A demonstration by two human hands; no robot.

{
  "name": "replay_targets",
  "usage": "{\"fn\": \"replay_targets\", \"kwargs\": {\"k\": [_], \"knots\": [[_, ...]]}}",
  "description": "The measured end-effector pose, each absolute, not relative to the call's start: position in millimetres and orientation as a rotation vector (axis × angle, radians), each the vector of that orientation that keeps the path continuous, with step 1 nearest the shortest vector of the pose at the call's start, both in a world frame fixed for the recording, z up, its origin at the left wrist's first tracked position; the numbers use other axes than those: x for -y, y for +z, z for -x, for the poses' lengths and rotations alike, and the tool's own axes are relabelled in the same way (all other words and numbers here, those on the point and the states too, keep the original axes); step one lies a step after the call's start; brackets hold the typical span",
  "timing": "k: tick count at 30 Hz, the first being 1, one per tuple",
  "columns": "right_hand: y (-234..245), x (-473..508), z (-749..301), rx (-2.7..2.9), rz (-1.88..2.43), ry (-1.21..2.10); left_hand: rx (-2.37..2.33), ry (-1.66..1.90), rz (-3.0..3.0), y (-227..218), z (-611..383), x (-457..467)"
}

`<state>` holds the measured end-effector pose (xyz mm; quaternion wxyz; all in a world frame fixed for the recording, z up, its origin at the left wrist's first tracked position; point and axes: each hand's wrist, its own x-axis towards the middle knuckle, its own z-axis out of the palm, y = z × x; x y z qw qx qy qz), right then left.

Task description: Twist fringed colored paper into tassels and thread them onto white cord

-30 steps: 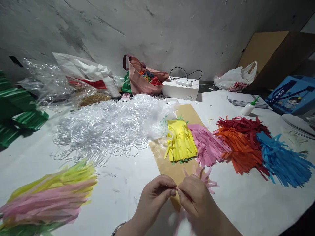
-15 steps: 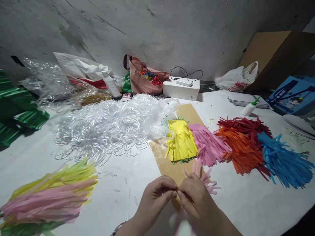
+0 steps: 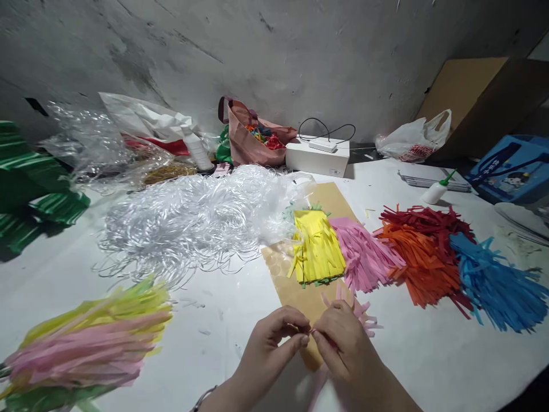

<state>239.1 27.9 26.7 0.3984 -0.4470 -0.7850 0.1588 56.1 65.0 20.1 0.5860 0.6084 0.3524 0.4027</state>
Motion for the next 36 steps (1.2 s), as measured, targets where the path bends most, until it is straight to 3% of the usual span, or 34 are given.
{"fn": "replay_targets", "kwargs": {"k": [12,20,26,36], "knots": [[30,-27,-241,1.906,1.175,0.518,-0.830,0.878,-1.260,23,-54,-70],[27,-27,-240,1.859,1.083,0.418,-0.726,1.148,-2.186,33,-52,-66],[14,-21,-228,1.913,1.025,0.226,-0.754,1.125,-2.623,34,-48,-47],[7,0,-214,2.118,1.025,0.325,-1.067,1.342,-2.249,26,-10,0]]}}
